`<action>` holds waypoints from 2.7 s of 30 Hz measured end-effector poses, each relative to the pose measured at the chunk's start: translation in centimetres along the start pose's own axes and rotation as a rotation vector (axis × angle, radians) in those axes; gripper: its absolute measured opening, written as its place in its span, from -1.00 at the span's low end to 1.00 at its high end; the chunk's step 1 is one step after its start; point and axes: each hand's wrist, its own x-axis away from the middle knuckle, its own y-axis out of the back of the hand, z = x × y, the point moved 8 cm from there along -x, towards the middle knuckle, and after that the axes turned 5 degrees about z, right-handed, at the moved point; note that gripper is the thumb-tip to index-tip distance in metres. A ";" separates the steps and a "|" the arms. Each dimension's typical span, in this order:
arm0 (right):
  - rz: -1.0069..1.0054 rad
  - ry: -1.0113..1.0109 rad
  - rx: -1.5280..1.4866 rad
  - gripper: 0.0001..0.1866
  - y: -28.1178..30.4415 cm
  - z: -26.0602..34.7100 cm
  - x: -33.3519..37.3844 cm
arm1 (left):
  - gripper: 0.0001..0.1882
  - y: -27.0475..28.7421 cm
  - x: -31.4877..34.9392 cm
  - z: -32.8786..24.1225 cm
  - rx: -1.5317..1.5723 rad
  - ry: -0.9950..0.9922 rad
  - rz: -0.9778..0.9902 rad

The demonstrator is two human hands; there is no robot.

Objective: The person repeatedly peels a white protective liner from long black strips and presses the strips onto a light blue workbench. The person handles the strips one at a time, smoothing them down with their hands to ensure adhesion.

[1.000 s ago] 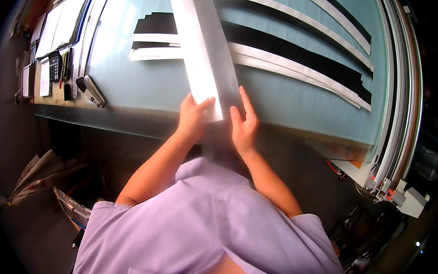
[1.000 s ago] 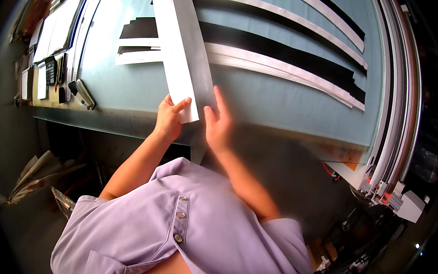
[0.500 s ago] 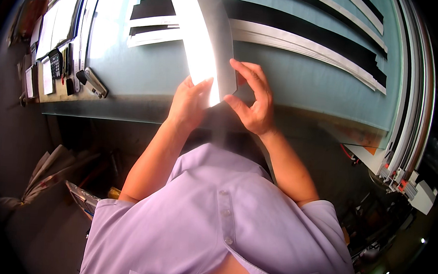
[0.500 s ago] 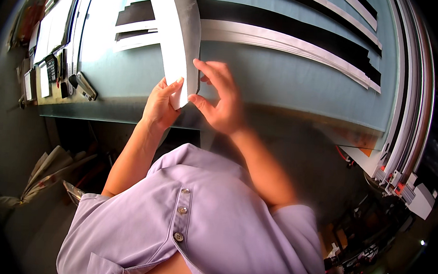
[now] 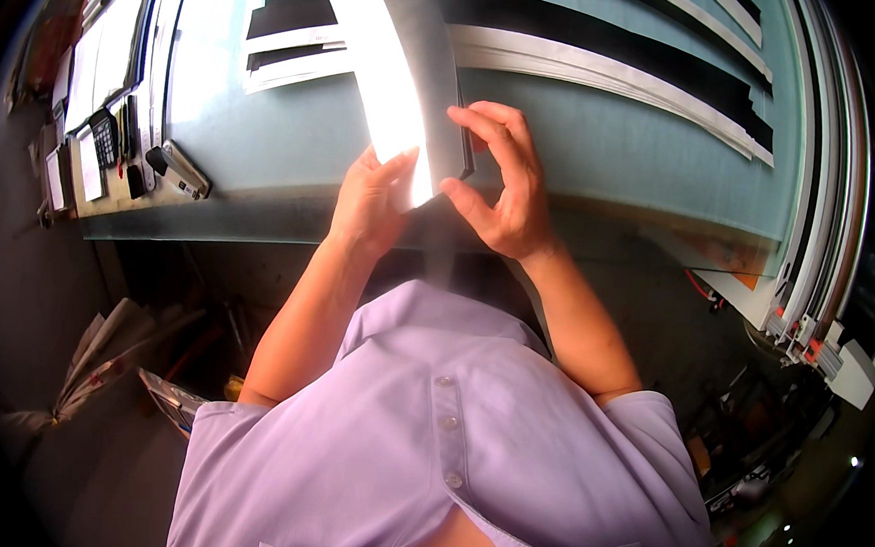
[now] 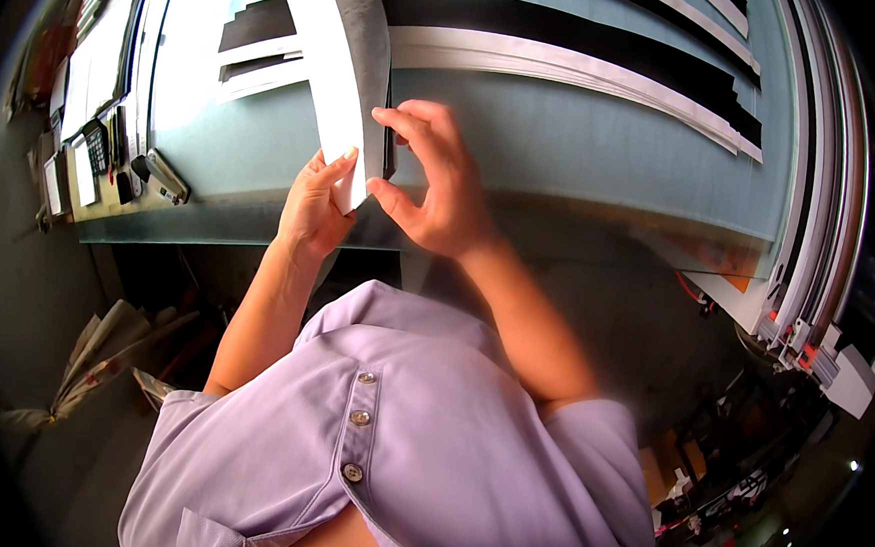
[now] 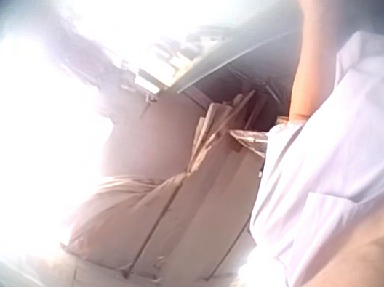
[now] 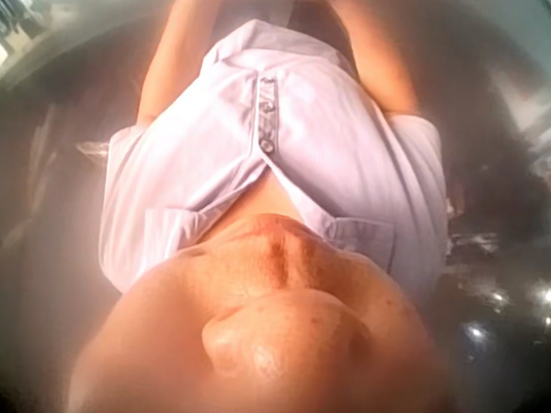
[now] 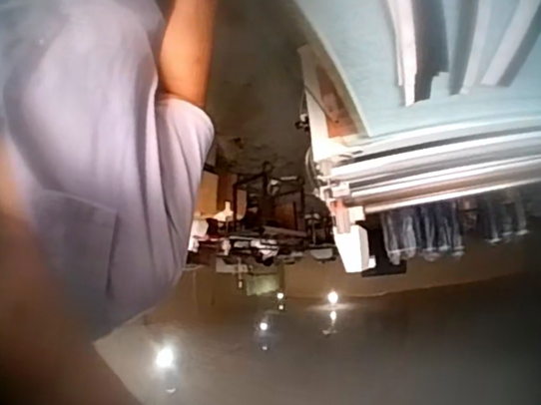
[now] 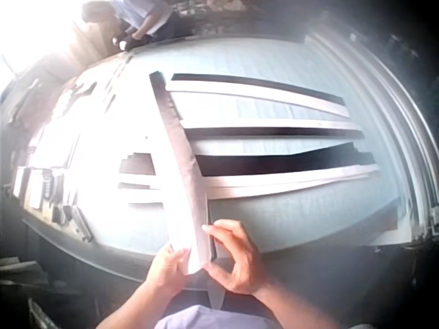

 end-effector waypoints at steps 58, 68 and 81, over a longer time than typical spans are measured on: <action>-0.369 -0.630 -0.024 -0.69 -0.3 -7.3 7.1 | -0.67 2.9 -1.6 4.4 -0.120 -0.040 -0.145; -0.393 -0.369 0.369 -0.76 -0.3 -6.6 6.9 | -0.60 3.0 -1.2 5.0 -0.124 -0.027 -0.224; -0.341 -0.787 -0.096 -0.73 -0.6 -6.8 6.9 | -0.66 3.3 -1.4 5.2 -0.056 -0.015 -0.157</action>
